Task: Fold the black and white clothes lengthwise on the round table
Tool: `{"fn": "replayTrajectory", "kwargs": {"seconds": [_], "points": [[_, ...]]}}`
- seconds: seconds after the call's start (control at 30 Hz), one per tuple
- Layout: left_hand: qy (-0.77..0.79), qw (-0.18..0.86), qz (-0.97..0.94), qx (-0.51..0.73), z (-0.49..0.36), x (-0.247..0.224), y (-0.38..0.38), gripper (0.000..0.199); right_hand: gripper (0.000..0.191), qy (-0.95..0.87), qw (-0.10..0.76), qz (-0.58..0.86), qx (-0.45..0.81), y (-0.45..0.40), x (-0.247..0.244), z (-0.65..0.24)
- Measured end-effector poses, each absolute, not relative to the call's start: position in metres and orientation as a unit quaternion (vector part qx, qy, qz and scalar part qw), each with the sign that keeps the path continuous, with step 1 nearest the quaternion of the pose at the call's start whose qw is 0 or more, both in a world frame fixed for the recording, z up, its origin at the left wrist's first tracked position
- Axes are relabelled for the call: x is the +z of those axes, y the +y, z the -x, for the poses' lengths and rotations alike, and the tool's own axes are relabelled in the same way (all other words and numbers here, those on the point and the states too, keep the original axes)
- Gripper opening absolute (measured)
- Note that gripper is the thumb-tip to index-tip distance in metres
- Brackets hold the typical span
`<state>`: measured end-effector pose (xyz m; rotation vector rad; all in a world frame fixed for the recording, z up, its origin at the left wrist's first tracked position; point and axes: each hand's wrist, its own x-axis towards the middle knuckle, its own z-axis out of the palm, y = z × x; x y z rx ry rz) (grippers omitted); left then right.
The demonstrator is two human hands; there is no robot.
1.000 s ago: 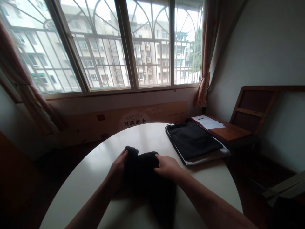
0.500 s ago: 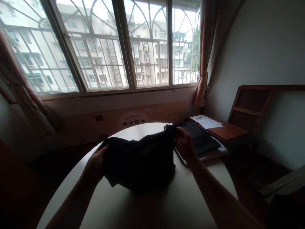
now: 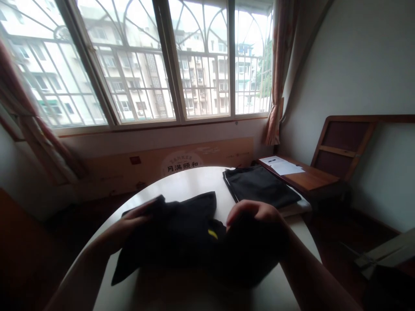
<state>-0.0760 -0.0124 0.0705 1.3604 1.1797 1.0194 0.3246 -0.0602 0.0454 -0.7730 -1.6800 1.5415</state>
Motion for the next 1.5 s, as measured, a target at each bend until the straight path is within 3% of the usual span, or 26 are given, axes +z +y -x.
{"fn": "replayTrajectory", "kwargs": {"seconds": [0.1, 0.2, 0.3, 0.37, 0.47, 0.57, 0.63, 0.7, 0.77, 0.87, 0.93, 1.0, 1.1, 1.2, 1.3, 1.4, 1.5], "points": [[0.512, 0.447, -0.695, 0.236, 0.069, 0.053, -0.008, 0.045, 0.055, -0.721, 0.196, 0.283, 0.601, -0.047, 0.047, -0.3], [0.575, 0.235, -0.748, 0.233, 0.064, 0.042, 0.001, 0.04, 0.046, -0.769, 0.194, 0.466, 0.393, -0.032, 0.04, -0.283], [0.6, 0.139, -0.747, 0.25, 0.058, 0.043, 0.006, 0.036, 0.049, -0.763, 0.167, 0.564, 0.268, -0.025, 0.028, -0.274], [0.589, 0.177, -0.745, 0.26, 0.052, 0.047, 0.003, 0.036, 0.059, -0.754, 0.144, 0.593, 0.244, -0.024, 0.021, -0.266], [0.524, 0.35, -0.744, 0.223, 0.042, 0.054, -0.011, 0.042, 0.065, -0.744, 0.121, 0.628, 0.194, -0.024, 0.01, -0.245], [0.408, 0.502, -0.761, 0.048, 0.041, 0.061, -0.028, 0.034, 0.039, -0.748, 0.148, 0.626, 0.162, -0.023, 0.003, -0.231], [0.35, 0.545, -0.762, -0.009, 0.047, 0.066, -0.034, 0.039, 0.02, -0.769, 0.173, 0.568, 0.236, -0.024, 0.006, -0.234], [0.354, 0.559, -0.745, 0.081, 0.059, 0.069, -0.033, 0.048, 0.018, -0.774, 0.179, 0.452, 0.406, -0.027, 0.015, -0.248], [0.415, 0.529, -0.709, 0.213, 0.071, 0.069, -0.024, 0.056, 0.029, -0.735, 0.173, 0.33, 0.567, -0.031, 0.028, -0.265], [0.582, 0.374, -0.685, 0.228, 0.089, 0.063, -0.004, 0.059, 0.042, -0.701, 0.156, 0.294, 0.631, -0.033, 0.037, -0.28], [0.66, 0.244, -0.697, 0.14, 0.098, 0.055, 0.007, 0.05, 0.049, -0.718, 0.159, 0.375, 0.564, -0.031, 0.034, -0.279], [0.678, 0.178, -0.71, 0.067, 0.104, 0.048, 0.013, 0.048, 0.056, -0.738, 0.159, 0.481, 0.446, -0.028, 0.025, -0.274], [0.668, 0.169, -0.724, 0.027, 0.105, 0.041, 0.011, 0.048, 0.058, -0.764, 0.094, 0.549, 0.325, -0.027, 0.015, -0.268], [0.661, 0.158, -0.734, 0.02, 0.097, 0.038, 0.007, 0.024, 0.05, -0.791, 0.041, 0.538, 0.29, -0.031, 0.015, -0.267], [0.652, 0.16, -0.74, 0.05, 0.089, 0.035, 0.007, 0.011, 0.034, -0.809, 0.023, 0.527, 0.26, -0.036, 0.019, -0.264], [0.673, 0.12, -0.719, 0.125, 0.087, 0.035, 0.012, 0.012, 0.023, -0.819, 0.008, 0.516, 0.25, -0.038, 0.021, -0.259], [0.703, 0.095, -0.641, 0.293, 0.089, 0.041, 0.015, 0.017, 0.014, -0.801, 0.092, 0.566, 0.172, -0.036, 0.026, -0.259]]}}
